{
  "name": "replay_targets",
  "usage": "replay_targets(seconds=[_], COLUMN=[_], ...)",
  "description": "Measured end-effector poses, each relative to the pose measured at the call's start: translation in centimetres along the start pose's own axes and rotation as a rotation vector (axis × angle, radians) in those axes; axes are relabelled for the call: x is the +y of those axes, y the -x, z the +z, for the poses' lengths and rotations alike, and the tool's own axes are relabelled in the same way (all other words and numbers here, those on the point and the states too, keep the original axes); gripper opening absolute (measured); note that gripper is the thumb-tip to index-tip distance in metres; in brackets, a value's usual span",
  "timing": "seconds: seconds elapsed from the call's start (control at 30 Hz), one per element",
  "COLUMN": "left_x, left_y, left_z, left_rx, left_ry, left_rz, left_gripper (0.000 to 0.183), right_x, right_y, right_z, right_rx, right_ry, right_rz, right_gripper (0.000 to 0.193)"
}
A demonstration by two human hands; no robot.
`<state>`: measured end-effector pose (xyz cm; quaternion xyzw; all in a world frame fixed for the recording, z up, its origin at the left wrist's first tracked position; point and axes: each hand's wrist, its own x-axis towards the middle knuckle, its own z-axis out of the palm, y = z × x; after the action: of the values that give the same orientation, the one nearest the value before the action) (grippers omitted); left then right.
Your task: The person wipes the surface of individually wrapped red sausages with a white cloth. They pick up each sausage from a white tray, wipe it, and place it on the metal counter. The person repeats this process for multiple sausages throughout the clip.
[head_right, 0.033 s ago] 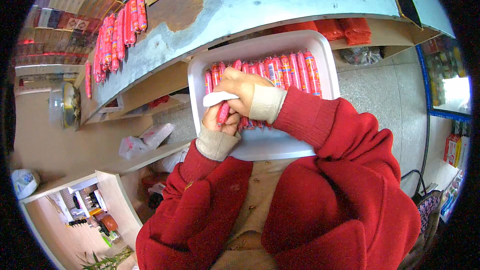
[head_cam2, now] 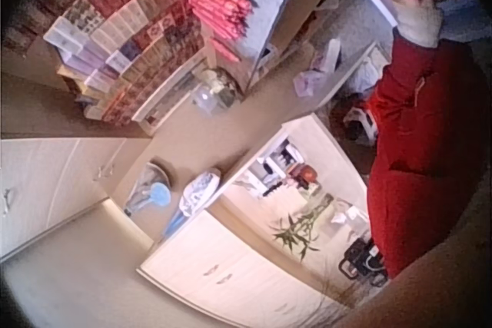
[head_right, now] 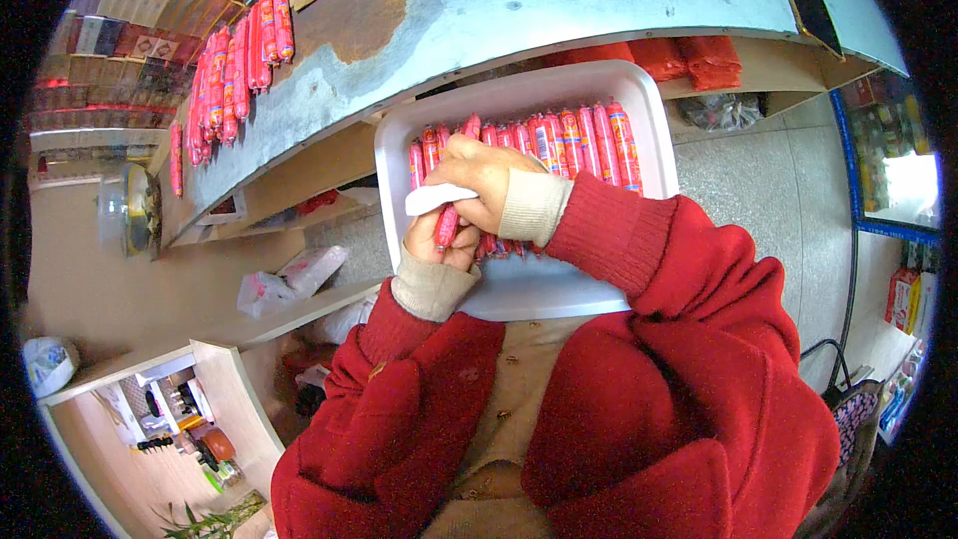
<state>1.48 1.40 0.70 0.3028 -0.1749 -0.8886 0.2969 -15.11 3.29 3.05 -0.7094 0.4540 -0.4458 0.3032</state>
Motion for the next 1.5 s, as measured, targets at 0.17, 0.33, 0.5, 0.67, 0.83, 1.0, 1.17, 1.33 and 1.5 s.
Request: replay_targets(seconds=[0.17, 0.33, 0.5, 0.67, 0.83, 1.0, 1.17, 1.33, 1.5], left_x=[-0.7, 0.1, 0.0, -0.3, 0.1, 0.5, 0.1, -0.5, -0.1], left_y=[0.2, 0.1, 0.4, 0.8, 0.4, 0.8, 0.5, 0.9, 0.7], left_z=[-1.0, -1.4, 0.4, 2.3, 0.7, -1.6, -0.5, 1.7, 1.7], left_rx=[-0.018, -0.068, -0.113, 0.047, 0.092, -0.182, -0.152, -0.033, 0.027], left_ry=[-0.848, -0.396, -0.056, -0.17, -0.093, -1.857, -0.735, -0.363, -0.29], left_rz=[0.463, 0.217, 0.031, 0.047, 0.008, 0.992, 0.232, 0.053, 0.118], left_gripper=[0.032, 0.035, 0.034, 0.034, 0.032, 0.055, 0.04, 0.04, 0.038], right_x=[-1.4, -1.5, 1.8, 2.7, -0.4, -2.5, -1.0, 1.7, 0.9], right_y=[0.4, 0.4, -0.7, -0.7, 0.2, 1.1, 0.1, -0.7, -0.3], right_z=[0.1, 0.2, -1.7, -2.2, 0.2, 0.9, 0.0, -2.9, -1.5], right_rx=[-0.083, -0.154, 0.247, 0.272, -0.04, -0.222, -0.031, 0.278, 0.114], right_ry=[-0.126, -0.086, 0.241, 0.243, -0.051, 0.045, 0.105, 0.349, 0.15], right_rz=[-0.114, -0.103, 0.028, 0.183, 0.053, -0.203, -0.136, 0.167, -0.01], right_gripper=[0.027, 0.024, 0.021, 0.021, 0.027, 0.027, 0.026, 0.022, 0.025])
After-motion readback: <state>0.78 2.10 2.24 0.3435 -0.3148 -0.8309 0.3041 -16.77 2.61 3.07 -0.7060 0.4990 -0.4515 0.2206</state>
